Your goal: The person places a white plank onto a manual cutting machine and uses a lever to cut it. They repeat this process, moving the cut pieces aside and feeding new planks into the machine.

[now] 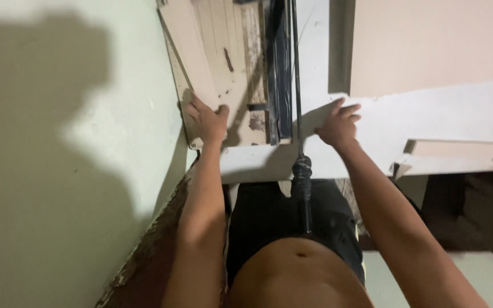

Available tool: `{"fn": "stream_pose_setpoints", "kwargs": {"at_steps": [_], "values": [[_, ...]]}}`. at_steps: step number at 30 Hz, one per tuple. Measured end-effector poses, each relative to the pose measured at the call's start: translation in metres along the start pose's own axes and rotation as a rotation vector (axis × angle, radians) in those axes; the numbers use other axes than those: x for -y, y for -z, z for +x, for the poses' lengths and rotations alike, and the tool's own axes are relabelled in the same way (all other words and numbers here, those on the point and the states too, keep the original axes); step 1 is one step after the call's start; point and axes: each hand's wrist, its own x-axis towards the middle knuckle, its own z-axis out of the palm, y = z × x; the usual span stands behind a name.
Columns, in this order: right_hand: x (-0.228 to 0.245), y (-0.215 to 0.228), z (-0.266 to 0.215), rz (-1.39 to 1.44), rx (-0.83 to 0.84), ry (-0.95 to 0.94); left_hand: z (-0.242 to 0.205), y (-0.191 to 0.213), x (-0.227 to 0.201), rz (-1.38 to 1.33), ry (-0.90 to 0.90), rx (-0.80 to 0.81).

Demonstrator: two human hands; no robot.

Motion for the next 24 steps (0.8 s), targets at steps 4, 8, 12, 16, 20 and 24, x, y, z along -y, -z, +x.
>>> {"fn": "stream_pose_setpoints", "kwargs": {"at_steps": [4, 8, 12, 16, 20, 24], "values": [[0.022, 0.029, -0.031, 0.706, -0.054, 0.265, -0.016, 0.014, 0.003, 0.008, 0.022, 0.092], [0.036, -0.057, 0.041, 1.323, 0.035, 0.612, -0.007, 0.009, 0.025, 0.008, 0.02, 0.151], [0.039, -0.064, 0.04, 1.114, -0.192, 0.858, -0.019, 0.044, 0.016, -0.07, -0.001, 0.198], [0.05, -0.002, -0.011, 1.402, 0.124, 0.435, -0.008, 0.039, 0.022, 0.021, -0.003, 0.241], [0.031, 0.019, -0.037, 1.556, 0.104, 0.159, -0.028, 0.049, -0.002, 0.142, -0.007, 0.241], [-0.021, -0.003, -0.023, 1.822, -0.092, -0.073, -0.042, 0.047, -0.016, 0.188, -0.039, 0.251]]}}
